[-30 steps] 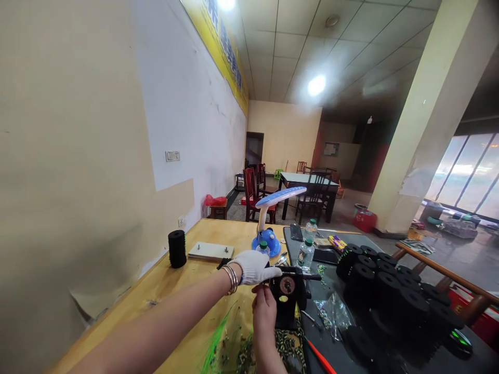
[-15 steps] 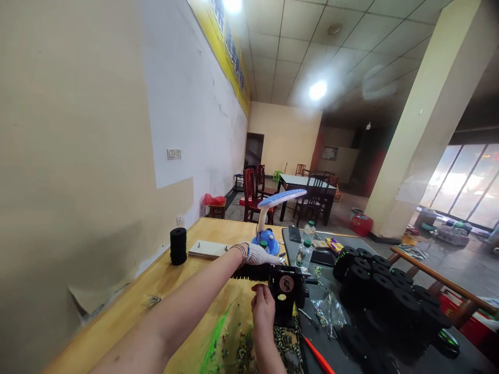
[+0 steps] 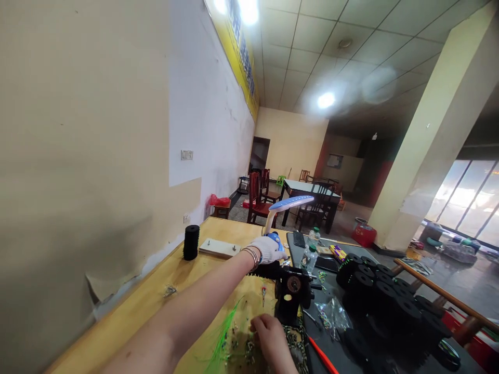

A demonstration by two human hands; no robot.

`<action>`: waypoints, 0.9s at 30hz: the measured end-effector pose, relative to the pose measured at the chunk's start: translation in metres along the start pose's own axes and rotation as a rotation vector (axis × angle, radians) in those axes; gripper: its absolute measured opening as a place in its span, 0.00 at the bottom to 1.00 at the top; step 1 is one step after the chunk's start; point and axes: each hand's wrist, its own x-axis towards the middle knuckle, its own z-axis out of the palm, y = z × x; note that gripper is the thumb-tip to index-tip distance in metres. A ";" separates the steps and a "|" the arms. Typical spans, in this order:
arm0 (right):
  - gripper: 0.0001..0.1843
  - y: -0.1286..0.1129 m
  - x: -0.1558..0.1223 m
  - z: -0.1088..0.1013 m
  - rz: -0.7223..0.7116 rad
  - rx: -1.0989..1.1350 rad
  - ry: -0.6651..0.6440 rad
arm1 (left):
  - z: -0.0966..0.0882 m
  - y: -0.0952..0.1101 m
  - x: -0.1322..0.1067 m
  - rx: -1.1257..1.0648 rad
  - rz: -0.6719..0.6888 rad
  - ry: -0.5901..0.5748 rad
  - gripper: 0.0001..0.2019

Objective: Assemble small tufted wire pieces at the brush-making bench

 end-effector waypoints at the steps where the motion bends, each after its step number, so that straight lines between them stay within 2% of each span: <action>1: 0.14 -0.001 -0.007 -0.007 -0.046 -0.058 0.004 | -0.007 -0.001 -0.005 0.005 -0.001 0.012 0.21; 4: 0.13 -0.001 -0.024 -0.031 -0.179 -0.399 -0.058 | -0.035 -0.011 -0.031 -0.024 0.016 0.119 0.22; 6: 0.14 -0.005 -0.031 -0.049 -0.233 -0.520 -0.072 | -0.054 -0.024 -0.054 -0.062 0.018 0.208 0.22; 8: 0.15 -0.019 -0.035 -0.063 -0.328 -0.529 0.039 | -0.069 -0.042 -0.078 -0.107 -0.005 0.291 0.22; 11: 0.17 -0.064 -0.036 -0.070 -0.560 -0.541 0.330 | -0.072 -0.073 -0.108 -0.181 -0.093 0.382 0.21; 13: 0.18 -0.102 -0.030 -0.060 -0.728 -0.660 0.352 | -0.062 -0.092 -0.120 -0.231 -0.167 0.404 0.20; 15: 0.16 -0.134 -0.019 -0.038 -0.870 -0.821 0.266 | -0.043 -0.104 -0.125 -0.284 -0.217 0.391 0.18; 17: 0.17 -0.152 -0.001 -0.012 -0.940 -1.007 0.140 | -0.019 -0.109 -0.125 -0.333 -0.224 0.351 0.16; 20: 0.29 -0.153 0.030 0.023 -0.883 -1.230 0.039 | 0.015 -0.106 -0.119 -0.385 -0.219 0.288 0.15; 22: 0.34 -0.144 0.049 0.036 -0.825 -1.326 0.008 | 0.033 -0.104 -0.114 -0.399 -0.228 0.278 0.17; 27: 0.31 -0.128 0.070 0.039 -0.798 -1.423 -0.058 | 0.056 -0.103 -0.104 -0.368 -0.234 0.270 0.20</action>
